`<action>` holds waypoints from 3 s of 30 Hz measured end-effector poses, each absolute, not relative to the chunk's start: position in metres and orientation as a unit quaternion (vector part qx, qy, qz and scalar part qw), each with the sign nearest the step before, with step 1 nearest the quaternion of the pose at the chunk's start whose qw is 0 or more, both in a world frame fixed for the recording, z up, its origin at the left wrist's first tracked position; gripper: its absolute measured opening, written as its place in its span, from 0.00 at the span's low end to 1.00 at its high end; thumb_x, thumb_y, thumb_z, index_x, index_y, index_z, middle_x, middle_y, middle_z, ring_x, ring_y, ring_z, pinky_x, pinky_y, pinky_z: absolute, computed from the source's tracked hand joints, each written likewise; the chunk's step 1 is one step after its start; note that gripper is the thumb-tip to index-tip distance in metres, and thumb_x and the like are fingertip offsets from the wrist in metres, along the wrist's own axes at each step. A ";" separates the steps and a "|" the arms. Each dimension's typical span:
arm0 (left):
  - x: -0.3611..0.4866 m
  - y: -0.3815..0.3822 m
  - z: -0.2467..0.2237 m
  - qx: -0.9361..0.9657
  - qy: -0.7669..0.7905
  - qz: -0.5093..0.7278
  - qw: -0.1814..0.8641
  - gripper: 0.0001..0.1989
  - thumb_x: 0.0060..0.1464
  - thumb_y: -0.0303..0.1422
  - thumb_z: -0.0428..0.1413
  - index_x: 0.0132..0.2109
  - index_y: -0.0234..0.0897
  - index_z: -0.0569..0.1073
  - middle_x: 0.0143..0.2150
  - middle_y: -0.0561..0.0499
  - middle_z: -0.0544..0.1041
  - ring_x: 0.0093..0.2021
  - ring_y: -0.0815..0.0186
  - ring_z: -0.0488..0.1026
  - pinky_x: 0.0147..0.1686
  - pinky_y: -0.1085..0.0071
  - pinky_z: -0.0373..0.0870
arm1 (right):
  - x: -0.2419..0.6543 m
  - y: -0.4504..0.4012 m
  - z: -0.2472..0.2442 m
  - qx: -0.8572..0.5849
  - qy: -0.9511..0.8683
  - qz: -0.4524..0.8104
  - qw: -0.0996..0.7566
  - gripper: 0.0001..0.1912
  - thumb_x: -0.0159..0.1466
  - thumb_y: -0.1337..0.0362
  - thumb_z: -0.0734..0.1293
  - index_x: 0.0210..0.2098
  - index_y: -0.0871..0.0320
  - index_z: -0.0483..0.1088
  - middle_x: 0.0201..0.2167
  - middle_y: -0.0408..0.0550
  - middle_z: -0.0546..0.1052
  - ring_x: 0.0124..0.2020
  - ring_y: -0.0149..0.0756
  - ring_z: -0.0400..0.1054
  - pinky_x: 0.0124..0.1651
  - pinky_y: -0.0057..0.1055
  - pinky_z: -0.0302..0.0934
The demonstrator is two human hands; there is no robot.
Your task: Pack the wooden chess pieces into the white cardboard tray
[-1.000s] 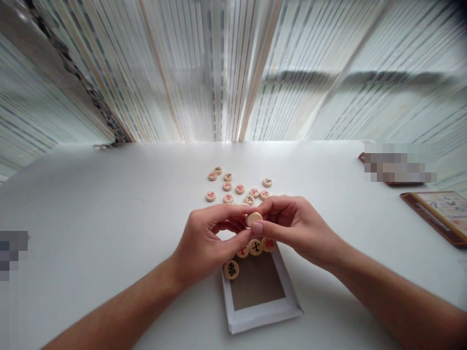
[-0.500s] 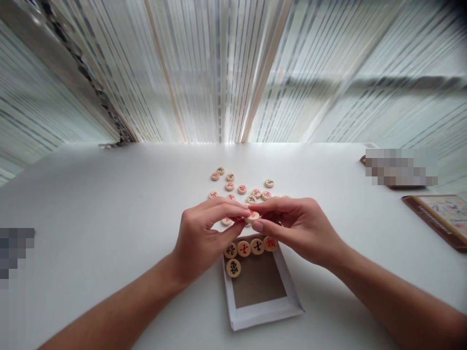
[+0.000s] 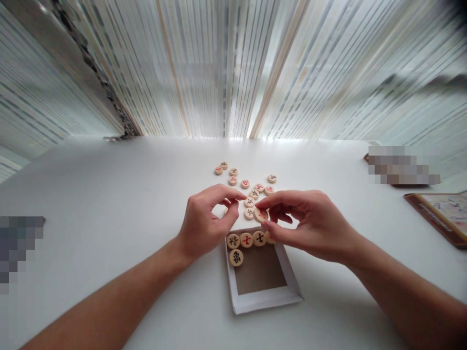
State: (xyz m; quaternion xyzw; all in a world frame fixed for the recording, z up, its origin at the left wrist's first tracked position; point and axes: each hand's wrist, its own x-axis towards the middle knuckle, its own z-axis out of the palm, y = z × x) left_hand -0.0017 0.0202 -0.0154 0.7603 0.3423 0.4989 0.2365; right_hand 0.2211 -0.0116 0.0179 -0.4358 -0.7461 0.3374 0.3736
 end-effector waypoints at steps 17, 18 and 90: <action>0.002 0.031 -0.028 0.737 0.378 0.493 0.265 0.10 0.59 0.22 0.58 0.42 0.34 0.84 0.40 0.46 0.88 0.39 0.63 0.85 0.37 0.71 0.82 | 0.209 -0.059 0.016 -0.325 -0.920 0.182 0.119 0.09 0.63 0.78 0.69 0.37 0.59 0.75 0.37 0.48 0.79 0.34 0.38 0.70 0.36 0.33 0.67; 0.002 0.031 -0.028 0.738 0.379 0.491 0.264 0.10 0.59 0.22 0.58 0.42 0.34 0.84 0.40 0.46 0.88 0.39 0.63 0.85 0.37 0.72 0.82 | 0.208 -0.060 0.014 -0.321 -0.924 0.171 0.115 0.08 0.63 0.78 0.69 0.36 0.59 0.75 0.36 0.48 0.79 0.34 0.39 0.70 0.36 0.34 0.68; -0.049 0.080 -0.029 0.718 0.514 0.446 0.147 0.09 0.61 0.33 0.60 0.43 0.37 0.84 0.40 0.47 0.88 0.34 0.62 0.83 0.36 0.68 0.80 | 0.223 0.063 0.001 -0.531 -0.637 0.332 0.450 0.18 0.64 0.52 0.74 0.31 0.64 0.83 0.23 0.50 0.80 0.19 0.27 0.59 0.21 0.26 0.50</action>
